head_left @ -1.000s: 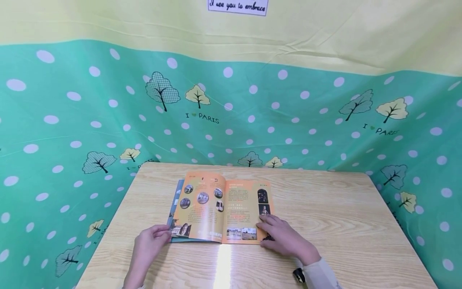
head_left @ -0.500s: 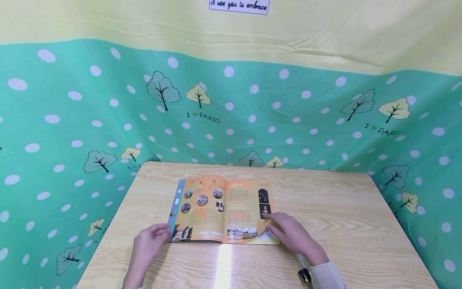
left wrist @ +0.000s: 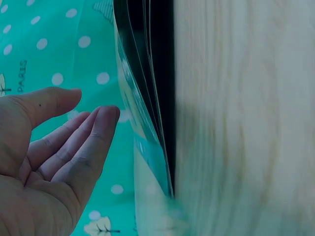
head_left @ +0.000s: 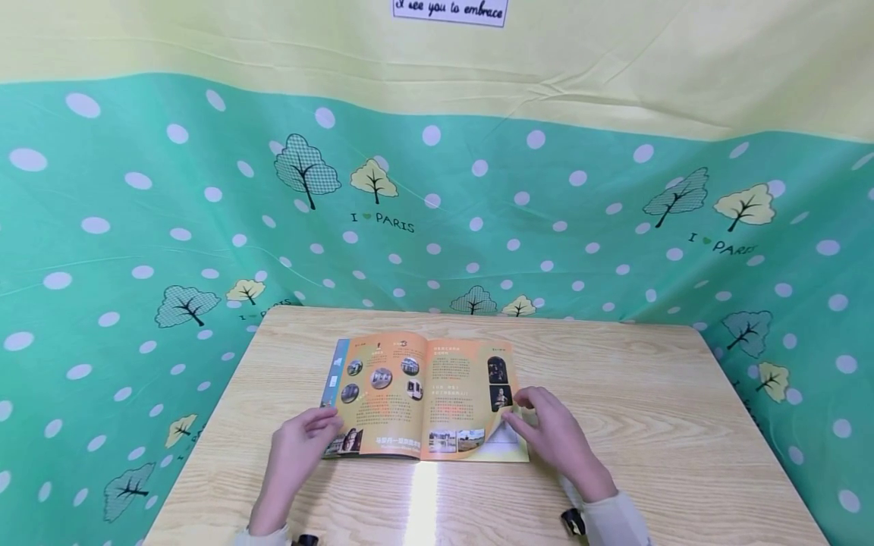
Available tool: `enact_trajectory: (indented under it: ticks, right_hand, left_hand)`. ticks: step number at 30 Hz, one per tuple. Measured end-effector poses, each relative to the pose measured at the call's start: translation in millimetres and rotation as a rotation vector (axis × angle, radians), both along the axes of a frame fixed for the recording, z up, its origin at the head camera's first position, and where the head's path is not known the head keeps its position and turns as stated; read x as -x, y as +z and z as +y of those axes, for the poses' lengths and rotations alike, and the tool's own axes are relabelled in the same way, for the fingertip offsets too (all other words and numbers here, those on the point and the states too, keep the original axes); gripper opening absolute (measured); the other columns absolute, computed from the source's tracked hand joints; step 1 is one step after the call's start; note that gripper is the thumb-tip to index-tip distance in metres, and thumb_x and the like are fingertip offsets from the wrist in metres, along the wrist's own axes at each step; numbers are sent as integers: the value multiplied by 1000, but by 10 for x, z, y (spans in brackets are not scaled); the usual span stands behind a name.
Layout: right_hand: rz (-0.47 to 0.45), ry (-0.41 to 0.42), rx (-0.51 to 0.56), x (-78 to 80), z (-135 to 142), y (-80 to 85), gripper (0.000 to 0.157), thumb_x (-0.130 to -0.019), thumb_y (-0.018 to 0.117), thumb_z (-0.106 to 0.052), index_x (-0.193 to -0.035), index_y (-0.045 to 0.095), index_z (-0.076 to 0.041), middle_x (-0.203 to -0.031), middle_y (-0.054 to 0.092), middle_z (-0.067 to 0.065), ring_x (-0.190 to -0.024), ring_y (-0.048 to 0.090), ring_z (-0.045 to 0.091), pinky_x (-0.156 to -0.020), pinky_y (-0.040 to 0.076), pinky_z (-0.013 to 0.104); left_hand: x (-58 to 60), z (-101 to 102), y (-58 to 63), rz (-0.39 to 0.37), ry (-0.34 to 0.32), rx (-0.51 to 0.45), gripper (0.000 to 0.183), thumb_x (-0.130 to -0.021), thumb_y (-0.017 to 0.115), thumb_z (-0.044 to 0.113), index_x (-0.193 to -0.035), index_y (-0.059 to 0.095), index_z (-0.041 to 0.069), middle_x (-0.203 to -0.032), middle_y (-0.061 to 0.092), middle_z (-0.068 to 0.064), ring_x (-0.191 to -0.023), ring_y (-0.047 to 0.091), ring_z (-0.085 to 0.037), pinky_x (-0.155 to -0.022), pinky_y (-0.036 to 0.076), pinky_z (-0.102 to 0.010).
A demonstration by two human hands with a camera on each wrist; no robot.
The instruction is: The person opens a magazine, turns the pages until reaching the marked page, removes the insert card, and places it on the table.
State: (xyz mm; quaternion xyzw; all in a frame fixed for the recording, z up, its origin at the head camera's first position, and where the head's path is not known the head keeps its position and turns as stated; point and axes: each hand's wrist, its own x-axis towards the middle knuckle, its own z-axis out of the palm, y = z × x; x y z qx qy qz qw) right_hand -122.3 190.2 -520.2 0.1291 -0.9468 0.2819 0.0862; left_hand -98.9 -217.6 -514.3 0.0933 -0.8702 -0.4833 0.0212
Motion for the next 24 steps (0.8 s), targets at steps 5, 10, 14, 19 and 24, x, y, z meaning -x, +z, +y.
enact_trajectory:
  ticks: [5,10,14,19,24]
  right_hand:
    - [24,-3,22,2,-58,3,21,-86,81,-28,-96,67,-16,-89,66,-4,-81,64,16,-71,56,32]
    - [46,27,45,-4,-112,4,17,-87,80,-24,-97,68,-18,-91,66,-6,-83,65,14,-73,57,31]
    - [77,53,56,-3,-146,16,19,-88,80,-23,-102,69,-15,-98,68,-6,-89,66,15,-76,58,31]
    - [128,113,84,2,-175,26,20,-90,78,-21,-107,71,-14,-104,69,-5,-95,66,15,-77,58,30]
    - [214,179,99,19,-204,7,21,-89,77,-13,-109,71,-12,-109,69,-2,-103,64,15,-86,57,35]
  left_hand:
    - [79,154,-13,29,-44,-37,28,-90,76,14,-114,72,0,-97,75,-9,-87,73,-21,-75,59,-24]
    - [145,338,-1,70,-99,-46,25,-89,77,12,-111,73,1,-94,75,-6,-83,73,-18,-74,59,-24]
    - [187,476,38,108,-147,-44,23,-88,77,12,-109,74,2,-93,75,-4,-83,72,-16,-74,59,-23]
    - [236,635,82,138,-208,-84,22,-89,77,12,-107,74,0,-92,75,-5,-82,72,-15,-74,59,-22]
    - [278,769,123,119,-266,-131,23,-90,76,13,-108,73,-1,-94,74,-4,-84,72,-16,-75,59,-24]
